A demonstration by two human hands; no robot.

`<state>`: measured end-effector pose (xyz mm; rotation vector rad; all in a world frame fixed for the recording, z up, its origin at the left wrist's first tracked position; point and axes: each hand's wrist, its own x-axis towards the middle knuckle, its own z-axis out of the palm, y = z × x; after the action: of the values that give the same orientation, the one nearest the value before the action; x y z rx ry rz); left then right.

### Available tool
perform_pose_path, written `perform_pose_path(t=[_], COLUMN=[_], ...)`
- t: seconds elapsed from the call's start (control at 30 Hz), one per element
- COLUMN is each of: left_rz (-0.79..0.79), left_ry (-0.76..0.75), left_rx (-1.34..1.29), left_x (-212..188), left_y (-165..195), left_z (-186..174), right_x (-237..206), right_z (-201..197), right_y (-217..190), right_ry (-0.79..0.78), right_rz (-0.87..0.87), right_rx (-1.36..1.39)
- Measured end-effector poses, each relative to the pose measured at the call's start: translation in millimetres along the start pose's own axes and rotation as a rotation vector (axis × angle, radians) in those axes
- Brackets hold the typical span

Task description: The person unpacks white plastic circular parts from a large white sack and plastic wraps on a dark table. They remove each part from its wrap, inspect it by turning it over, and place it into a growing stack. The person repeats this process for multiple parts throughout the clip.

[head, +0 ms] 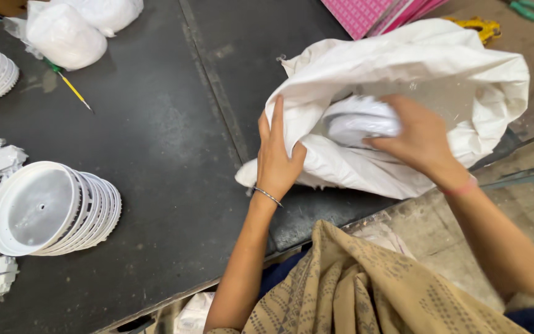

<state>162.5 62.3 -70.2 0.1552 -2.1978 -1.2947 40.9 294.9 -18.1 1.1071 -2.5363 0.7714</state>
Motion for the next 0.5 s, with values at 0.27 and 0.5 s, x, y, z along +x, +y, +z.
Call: perform_pose_path(t=[0.27, 0.5], left_rz=[0.061, -0.298], left_ry=[-0.255, 0.341], left_rx=[0.105, -0.128], left_x=[-33, -97], left_y=[-100, -151], left_z=[20, -88], right_x=[-7, 9], right_z=[-28, 112], right_y=[-67, -172], right_ry=[0.261, 0.047], right_rz=[0.098, 0.29], right_rx=[1.041, 1.377])
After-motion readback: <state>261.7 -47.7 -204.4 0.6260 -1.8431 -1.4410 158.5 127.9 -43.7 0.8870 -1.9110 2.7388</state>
